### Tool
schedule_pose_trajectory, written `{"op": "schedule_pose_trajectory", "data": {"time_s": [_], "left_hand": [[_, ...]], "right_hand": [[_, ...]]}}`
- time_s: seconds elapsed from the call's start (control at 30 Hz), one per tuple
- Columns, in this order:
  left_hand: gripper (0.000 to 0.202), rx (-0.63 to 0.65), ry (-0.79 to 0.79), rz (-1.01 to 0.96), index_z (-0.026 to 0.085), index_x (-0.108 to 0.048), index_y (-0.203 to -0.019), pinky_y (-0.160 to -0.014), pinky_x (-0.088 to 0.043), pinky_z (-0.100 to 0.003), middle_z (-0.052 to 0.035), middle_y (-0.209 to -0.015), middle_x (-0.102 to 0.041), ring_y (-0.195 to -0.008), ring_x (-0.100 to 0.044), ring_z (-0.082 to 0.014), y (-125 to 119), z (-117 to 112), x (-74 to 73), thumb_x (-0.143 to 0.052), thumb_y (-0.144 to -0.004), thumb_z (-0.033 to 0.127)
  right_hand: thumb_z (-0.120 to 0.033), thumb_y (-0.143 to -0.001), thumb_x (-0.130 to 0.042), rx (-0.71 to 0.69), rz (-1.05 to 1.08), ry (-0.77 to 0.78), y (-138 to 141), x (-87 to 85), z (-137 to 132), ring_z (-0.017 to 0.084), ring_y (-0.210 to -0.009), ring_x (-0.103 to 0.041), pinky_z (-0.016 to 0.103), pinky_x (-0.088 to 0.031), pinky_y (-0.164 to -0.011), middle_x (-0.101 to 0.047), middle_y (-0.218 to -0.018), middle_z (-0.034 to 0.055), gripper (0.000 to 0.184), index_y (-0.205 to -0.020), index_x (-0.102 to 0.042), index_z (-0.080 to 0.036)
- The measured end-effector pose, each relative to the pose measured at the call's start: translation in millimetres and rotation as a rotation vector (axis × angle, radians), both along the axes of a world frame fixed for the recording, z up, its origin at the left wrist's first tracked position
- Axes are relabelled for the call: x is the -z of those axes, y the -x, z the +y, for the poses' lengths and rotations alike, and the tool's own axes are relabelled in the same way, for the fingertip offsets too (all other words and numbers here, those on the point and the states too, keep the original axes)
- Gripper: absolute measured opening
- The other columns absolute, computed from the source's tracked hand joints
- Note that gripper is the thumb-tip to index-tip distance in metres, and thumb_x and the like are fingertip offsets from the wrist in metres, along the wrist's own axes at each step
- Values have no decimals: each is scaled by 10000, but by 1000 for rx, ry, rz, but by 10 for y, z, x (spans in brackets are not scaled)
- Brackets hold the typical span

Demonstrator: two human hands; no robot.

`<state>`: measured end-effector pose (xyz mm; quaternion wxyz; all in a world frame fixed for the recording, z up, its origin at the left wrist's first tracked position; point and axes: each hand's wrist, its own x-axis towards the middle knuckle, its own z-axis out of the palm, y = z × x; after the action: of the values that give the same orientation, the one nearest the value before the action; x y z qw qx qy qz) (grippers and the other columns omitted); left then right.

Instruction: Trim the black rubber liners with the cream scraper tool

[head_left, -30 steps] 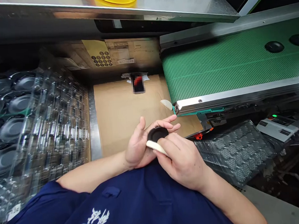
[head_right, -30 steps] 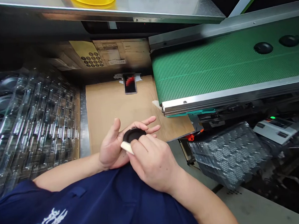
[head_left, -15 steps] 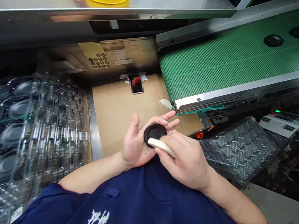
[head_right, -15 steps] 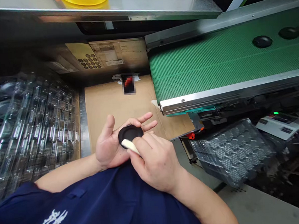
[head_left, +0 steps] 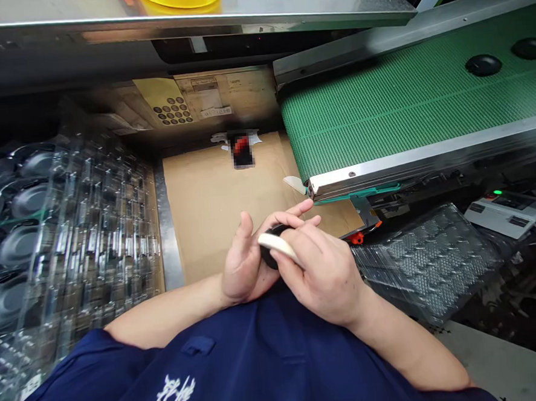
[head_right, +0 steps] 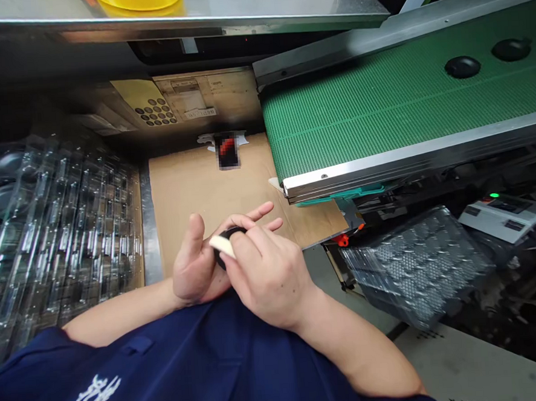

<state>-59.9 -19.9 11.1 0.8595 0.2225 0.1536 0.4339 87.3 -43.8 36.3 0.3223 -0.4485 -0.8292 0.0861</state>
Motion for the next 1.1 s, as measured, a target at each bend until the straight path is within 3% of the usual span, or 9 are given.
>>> {"op": "schedule_pose_trajectory", "data": {"time_s": [0.07, 0.23, 0.37, 0.43, 0.6, 0.8, 1.0, 1.1], "left_hand": [[760, -20, -3, 11, 164, -710, -1106, -1252, -282, -502, -97, -1633, -388, -1537, -303, -354, -9, 1, 7, -141, -1013, 658], [720, -113, -1, 64, 145, -724, -1059, -1240, -311, -487, -124, -1604, -429, -1497, -377, -364, 8, 46, -2, -213, -1015, 650], [362, -92, 38, 14, 155, -719, -1087, -1240, -313, -469, -114, -1593, -456, -1502, -382, -331, 32, 64, 28, -425, -1028, 359], [351, -6, 88, -5, 143, -705, -1187, -1231, -328, -447, -125, -1574, -483, -1490, -405, -314, 39, 51, 62, -438, -1016, 292], [467, 158, 242, 12, 112, -632, -1371, -1181, -392, -400, -150, -1410, -640, -1375, -548, -287, 40, 16, 117, -439, -1026, 362], [505, 92, 203, -40, 42, -625, -1347, -1247, -306, -457, -214, -1521, -520, -1470, -435, -326, 24, 44, 94, -381, -1049, 367], [472, 93, 194, -5, 88, -657, -1305, -1244, -312, -479, -171, -1553, -499, -1494, -398, -328, 21, 55, 97, -357, -1057, 355], [473, 46, 172, -23, 87, -699, -1216, -1269, -266, -474, -179, -1545, -506, -1498, -394, -325, 20, 69, 97, -348, -1059, 363]], "right_hand": [[-205, -1006, -531, 40, 26, -13, 27, 11, 7, 189, -776, -619, 325, -496, -702, -674, -874, 82, 156, -1007, -663, -121], [-198, -997, -512, -94, -13, 110, 27, 52, -71, 169, -664, -546, 324, -435, -603, -589, -757, 44, 204, -844, -639, -154], [-179, -996, -531, -10, -51, 94, -128, 102, -72, 166, -691, -557, 317, -442, -639, -596, -763, 33, 146, -941, -663, -150], [-183, -996, -550, 60, -104, 18, -227, 116, -23, 166, -694, -554, 320, -434, -649, -605, -766, 29, 124, -992, -671, -157], [-210, -1006, -545, 106, -201, -50, -346, 73, 52, 184, -734, -561, 336, -429, -677, -628, -799, 43, 137, -1031, -668, -156], [-182, -1011, -516, -31, -161, 115, -290, 15, -65, 166, -689, -559, 323, -421, -643, -598, -748, 29, 212, -828, -623, -174], [-218, -1012, -531, 132, -91, 57, -279, 146, -64, 186, -767, -620, 318, -480, -693, -651, -848, 59, 149, -1033, -662, -152], [-197, -1002, -514, 34, -74, 129, -218, 165, -123, 184, -723, -594, 323, -472, -659, -622, -797, 47, 151, -968, -656, -159]]}}
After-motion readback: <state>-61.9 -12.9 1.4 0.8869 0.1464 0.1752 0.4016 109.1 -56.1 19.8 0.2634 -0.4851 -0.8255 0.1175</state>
